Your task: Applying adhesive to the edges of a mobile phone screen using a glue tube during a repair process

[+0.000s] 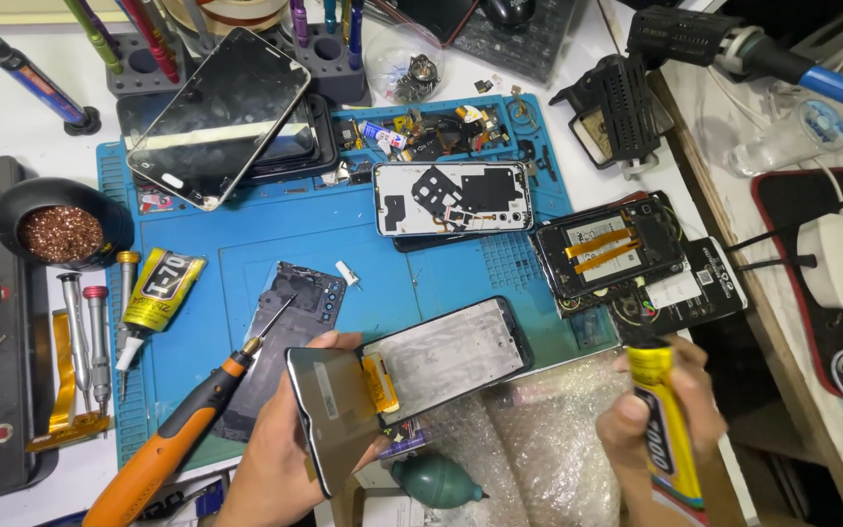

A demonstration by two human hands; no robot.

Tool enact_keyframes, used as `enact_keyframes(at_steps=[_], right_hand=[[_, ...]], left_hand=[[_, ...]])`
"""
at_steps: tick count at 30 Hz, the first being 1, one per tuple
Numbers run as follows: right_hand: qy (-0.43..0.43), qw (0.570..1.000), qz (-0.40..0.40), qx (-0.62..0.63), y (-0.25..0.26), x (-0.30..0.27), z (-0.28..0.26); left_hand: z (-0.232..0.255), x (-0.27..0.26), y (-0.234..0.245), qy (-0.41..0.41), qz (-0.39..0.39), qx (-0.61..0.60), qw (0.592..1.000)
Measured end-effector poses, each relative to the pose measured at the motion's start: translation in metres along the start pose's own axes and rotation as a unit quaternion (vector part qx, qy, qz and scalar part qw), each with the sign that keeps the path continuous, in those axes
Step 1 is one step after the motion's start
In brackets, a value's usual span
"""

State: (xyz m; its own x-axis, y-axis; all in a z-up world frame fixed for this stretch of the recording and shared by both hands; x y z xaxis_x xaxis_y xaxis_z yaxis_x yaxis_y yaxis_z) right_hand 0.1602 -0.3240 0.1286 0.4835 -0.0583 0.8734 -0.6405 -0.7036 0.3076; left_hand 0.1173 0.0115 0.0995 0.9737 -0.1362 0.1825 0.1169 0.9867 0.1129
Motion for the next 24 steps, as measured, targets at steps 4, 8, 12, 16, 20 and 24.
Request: enact_keyframes(at_steps=[4, 8, 12, 16, 20, 24], right_hand=[[-0.048, 0.996, -0.071, 0.036, -0.003, -0.029, 0.017], [0.023, 0.995, -0.093, -0.015, 0.004, -0.053, 0.026], [0.088, 0.971, -0.197, 0.099, -0.006, -0.058, 0.064], [0.043, 0.986, -0.150, 0.066, -0.021, -0.035, 0.049], [-0.112, 0.976, -0.170, 0.080, -0.027, -0.040, 0.059], [-0.141, 0.968, -0.189, 0.088, -0.029, -0.036, 0.061]], left_hand=[[-0.002, -0.001, -0.003, -0.013, 0.014, 0.012, 1.000], [-0.007, -0.004, -0.008, -0.025, 0.065, -0.001, 0.998], [-0.067, -0.016, -0.006, 0.144, 0.078, -0.104, 0.981], [-0.075, -0.007, -0.001, 0.120, 0.022, -0.018, 0.992], [-0.209, -0.114, -0.007, 0.191, -0.023, -0.003, 0.981], [-0.294, -0.247, -0.020, 0.187, -0.015, -0.018, 0.982]])
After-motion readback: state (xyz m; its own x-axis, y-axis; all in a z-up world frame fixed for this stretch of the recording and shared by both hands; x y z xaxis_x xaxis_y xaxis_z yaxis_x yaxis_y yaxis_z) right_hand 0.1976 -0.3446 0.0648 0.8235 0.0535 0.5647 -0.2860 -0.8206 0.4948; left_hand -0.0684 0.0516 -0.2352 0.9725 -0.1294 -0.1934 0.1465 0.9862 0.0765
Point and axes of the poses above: each hand's wrist, its own x-axis towards the middle knuckle, its own y-axis out of the back of the hand, z = x × y, the point moved 3 cm from there along x, towards the middle knuckle, and after that the axes turned 13 degrees about -y, right-handed, at the moved point
